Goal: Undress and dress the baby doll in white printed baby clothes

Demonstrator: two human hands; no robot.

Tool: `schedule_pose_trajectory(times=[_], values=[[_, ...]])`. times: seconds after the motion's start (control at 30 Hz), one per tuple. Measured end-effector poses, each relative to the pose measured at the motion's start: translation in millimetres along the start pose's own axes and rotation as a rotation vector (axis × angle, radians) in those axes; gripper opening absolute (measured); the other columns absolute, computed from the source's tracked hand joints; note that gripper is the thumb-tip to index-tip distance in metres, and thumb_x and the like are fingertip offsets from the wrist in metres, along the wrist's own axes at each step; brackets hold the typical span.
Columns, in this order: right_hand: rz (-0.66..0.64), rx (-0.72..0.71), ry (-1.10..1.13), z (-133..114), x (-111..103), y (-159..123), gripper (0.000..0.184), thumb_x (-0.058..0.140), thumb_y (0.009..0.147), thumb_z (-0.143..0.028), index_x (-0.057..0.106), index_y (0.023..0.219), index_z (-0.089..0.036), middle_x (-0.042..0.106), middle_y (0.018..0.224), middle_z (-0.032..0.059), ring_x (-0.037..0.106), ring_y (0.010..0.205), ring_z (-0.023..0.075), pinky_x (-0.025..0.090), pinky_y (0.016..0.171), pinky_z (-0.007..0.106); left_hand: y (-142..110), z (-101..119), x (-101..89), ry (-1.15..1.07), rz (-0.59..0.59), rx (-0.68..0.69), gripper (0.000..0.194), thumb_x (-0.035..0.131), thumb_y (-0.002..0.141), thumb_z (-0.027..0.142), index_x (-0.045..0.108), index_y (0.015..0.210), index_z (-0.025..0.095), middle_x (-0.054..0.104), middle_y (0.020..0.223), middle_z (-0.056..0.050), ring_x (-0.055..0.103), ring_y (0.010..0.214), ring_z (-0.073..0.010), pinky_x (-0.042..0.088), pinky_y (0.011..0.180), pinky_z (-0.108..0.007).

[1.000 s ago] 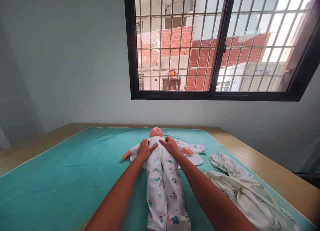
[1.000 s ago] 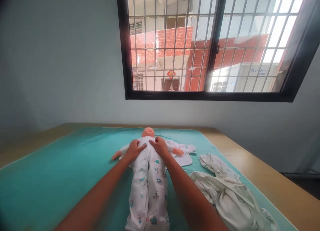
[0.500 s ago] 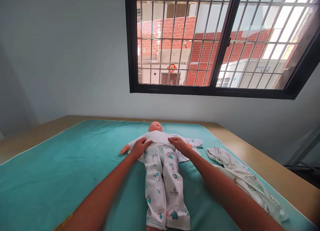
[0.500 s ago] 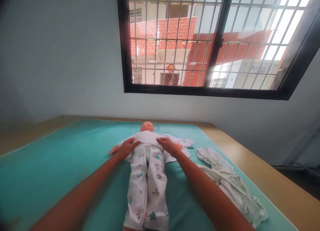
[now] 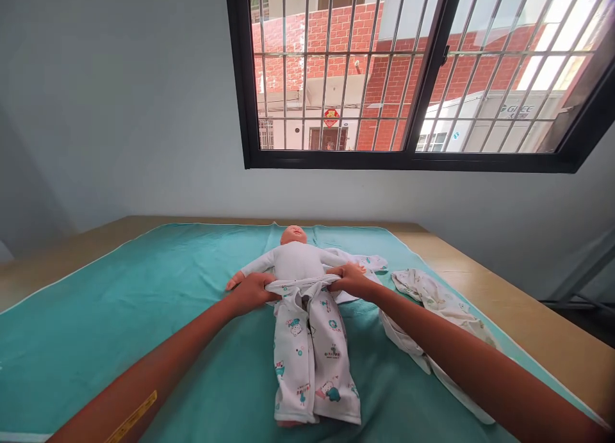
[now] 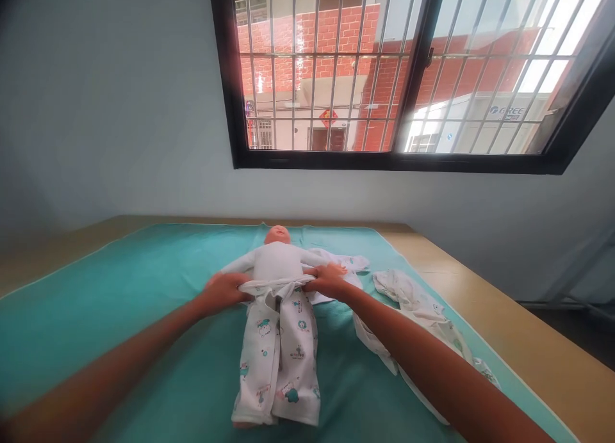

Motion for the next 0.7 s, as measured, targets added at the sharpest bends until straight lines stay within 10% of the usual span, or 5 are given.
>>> schedule_pose_trajectory(times=[0.2, 0.43, 0.7], values=[[-0.128, 0.112, 0.448, 14.5, 18.2, -5.4, 0.014, 0.067, 0.060, -0.027, 0.060, 0.065, -0.015, 0.051, 0.060, -0.0028, 0.040, 0.054, 0.0095, 0.029, 0.050, 0.022, -15.1, -10.4, -4.1, -0.084, 0.000, -0.132, 0.028, 0.065, 0.071, 0.043, 0.070, 0.078, 0.017, 0.060, 0.068, 0.001, 0.053, 0.072, -0.0174, 0.038, 0.062, -0.024], [-0.409, 0.123, 0.014, 8.6, 24.3, -19.2, 0.032, 0.080, 0.059, -0.039, 0.069, 0.076, -0.015, 0.055, 0.065, -0.0036, 0.046, 0.062, 0.0099, 0.031, 0.053, 0.019, -26.7, -18.7, 10.8, -0.153, -0.295, -0.117, 0.042, 0.074, 0.064, 0.049, 0.070, 0.093, 0.019, 0.066, 0.086, 0.000, 0.059, 0.083, -0.0192, 0.043, 0.067, -0.024], [-0.180, 0.040, 0.319, -3.6, 22.5, -37.5, 0.021, 0.068, 0.067, -0.026, 0.073, 0.085, -0.015, 0.064, 0.078, 0.0003, 0.053, 0.074, 0.0136, 0.040, 0.067, 0.023, -41.3, 8.0, 20.3, -0.509, -0.329, -0.076, 0.030, 0.065, 0.071, 0.034, 0.072, 0.094, 0.017, 0.069, 0.098, -0.003, 0.059, 0.095, -0.0218, 0.045, 0.082, -0.028]])
Point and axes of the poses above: each hand's wrist, its own y-axis towards the middle knuckle, its own x-axis out of the palm, z = x × y, the point moved 9 cm from there along y, towards the middle knuckle
